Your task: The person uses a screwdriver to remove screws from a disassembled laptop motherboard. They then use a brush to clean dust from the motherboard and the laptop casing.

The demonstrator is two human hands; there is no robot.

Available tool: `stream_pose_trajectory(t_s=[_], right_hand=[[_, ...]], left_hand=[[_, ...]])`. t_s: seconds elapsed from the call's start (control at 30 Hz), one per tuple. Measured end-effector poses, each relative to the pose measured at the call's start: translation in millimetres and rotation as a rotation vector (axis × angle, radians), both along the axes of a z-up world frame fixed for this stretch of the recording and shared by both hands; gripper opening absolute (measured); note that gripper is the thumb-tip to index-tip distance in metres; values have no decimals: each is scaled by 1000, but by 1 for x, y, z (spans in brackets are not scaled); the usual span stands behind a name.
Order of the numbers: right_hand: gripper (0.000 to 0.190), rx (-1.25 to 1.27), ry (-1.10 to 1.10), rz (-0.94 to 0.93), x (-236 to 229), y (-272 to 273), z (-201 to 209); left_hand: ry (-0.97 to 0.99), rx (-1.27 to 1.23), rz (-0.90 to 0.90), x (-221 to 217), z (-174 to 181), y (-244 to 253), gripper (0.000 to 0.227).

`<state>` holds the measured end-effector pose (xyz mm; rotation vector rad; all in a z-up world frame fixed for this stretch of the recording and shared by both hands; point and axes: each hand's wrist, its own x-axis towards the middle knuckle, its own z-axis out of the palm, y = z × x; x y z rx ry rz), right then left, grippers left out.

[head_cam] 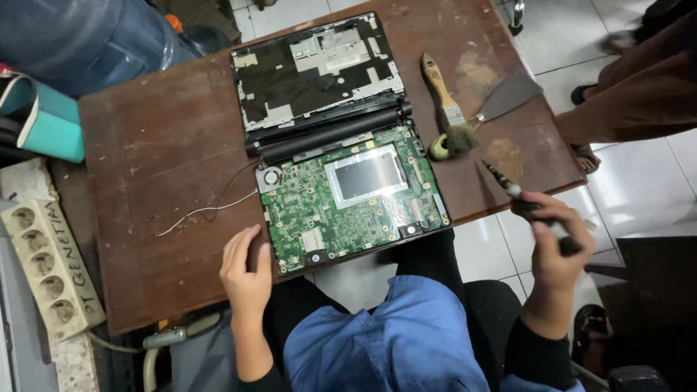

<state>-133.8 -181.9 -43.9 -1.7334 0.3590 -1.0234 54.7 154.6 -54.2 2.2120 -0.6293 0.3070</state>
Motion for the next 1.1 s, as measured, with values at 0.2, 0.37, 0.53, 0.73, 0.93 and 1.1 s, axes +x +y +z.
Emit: stream_pose_trajectory(t_s=[0.2,0.37,0.53,0.73,0.93,1.1], right_hand=[[24,-363,459,188,14,-1,-4],[71,-567,800,373,24,-9,3],[84,-624,948,457,31,-14,0],[89,-567,905,465,46,-9,-1],[73,-673,851,364,44,0,-8],[68,-665,763,346,41,-2,-11]], left_hand=[[258,283,40,1,-5,-14,63],[213,323,3,2,-15,-14,53],[124,295,6,1,-20,-14,44],[261,294,91,0,-8,-16,48],[149,259,-14,2,-12,-14,41],[176,285,-30,-3,-12,-13,41]])
